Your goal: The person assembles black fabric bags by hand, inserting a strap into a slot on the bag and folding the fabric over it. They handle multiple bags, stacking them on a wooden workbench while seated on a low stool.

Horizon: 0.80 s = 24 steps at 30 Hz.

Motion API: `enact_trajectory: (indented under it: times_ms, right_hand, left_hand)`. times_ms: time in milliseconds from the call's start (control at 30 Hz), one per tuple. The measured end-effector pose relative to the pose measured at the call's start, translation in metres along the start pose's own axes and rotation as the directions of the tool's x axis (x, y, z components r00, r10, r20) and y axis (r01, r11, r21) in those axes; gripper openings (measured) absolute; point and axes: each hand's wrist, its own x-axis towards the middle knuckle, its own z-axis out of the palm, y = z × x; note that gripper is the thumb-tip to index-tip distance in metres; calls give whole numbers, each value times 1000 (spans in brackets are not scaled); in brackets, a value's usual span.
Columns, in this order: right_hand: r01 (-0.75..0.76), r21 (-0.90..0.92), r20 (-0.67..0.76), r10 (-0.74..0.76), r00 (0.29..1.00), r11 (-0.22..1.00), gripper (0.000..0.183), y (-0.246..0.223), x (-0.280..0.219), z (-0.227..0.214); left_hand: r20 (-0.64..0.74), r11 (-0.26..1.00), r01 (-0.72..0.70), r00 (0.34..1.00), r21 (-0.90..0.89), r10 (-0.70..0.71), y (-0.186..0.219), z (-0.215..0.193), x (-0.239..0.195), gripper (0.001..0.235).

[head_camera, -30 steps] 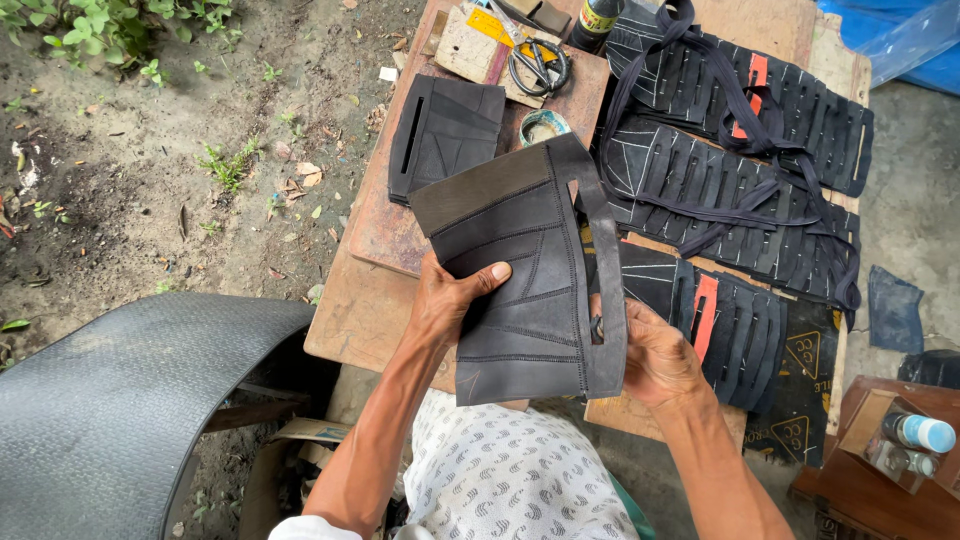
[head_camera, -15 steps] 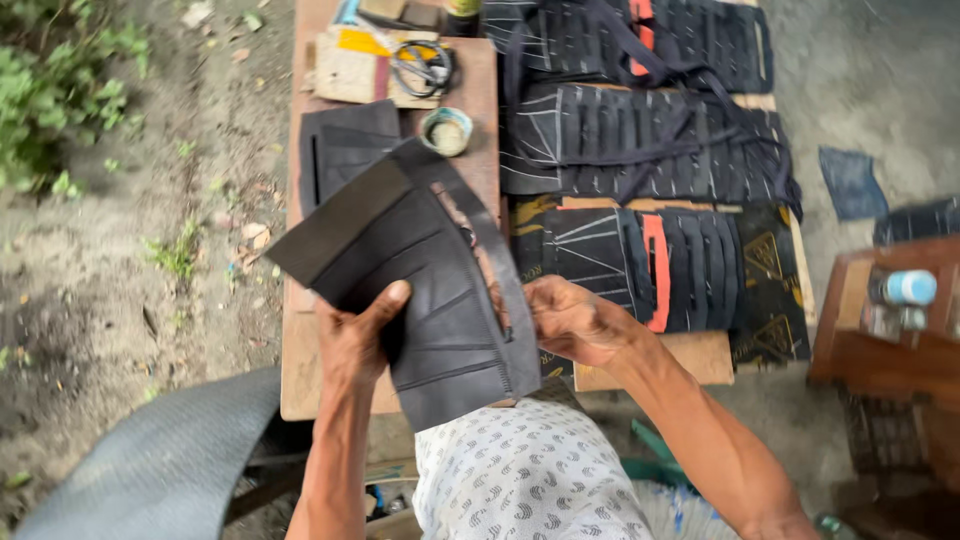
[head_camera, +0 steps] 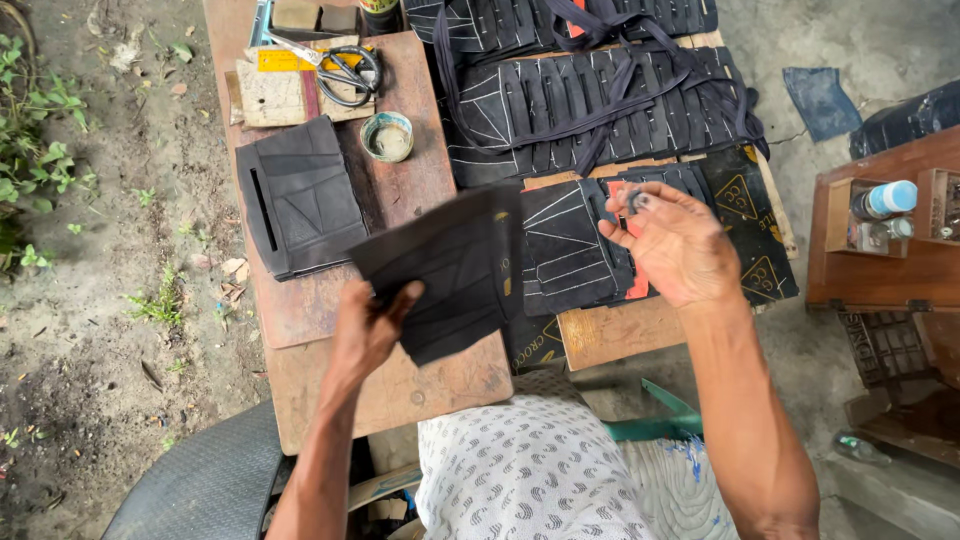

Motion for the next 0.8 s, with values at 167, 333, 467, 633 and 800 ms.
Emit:
enact_trajectory:
  times_ms: [167,333,467,633,800]
  right_hand:
    - [59,59,23,-60,998,997,15,-12,-9,-2]
    - [53,-3,-51,-53,997,999,17,-4,-7,-8]
    - [12,11,-47,-12,999,1000,16,10,1,-10]
    - [-36,18,-76,37,996,999,12,21,12,0]
    - [-56,7,-106,57,993,998,13,33,16,5]
  left_hand:
    - [113,998,54,992,20,-56,-9,32,21,20]
    - [66,910,-395,919,128,390,32,13,8,27]
    - [-47,703,-525,785,479,618,66,-10,1,27]
    - [-65,900,-168,975,403,211,70,-47,11,41]
    - [111,952,144,977,271,-180,46,-70,9,63]
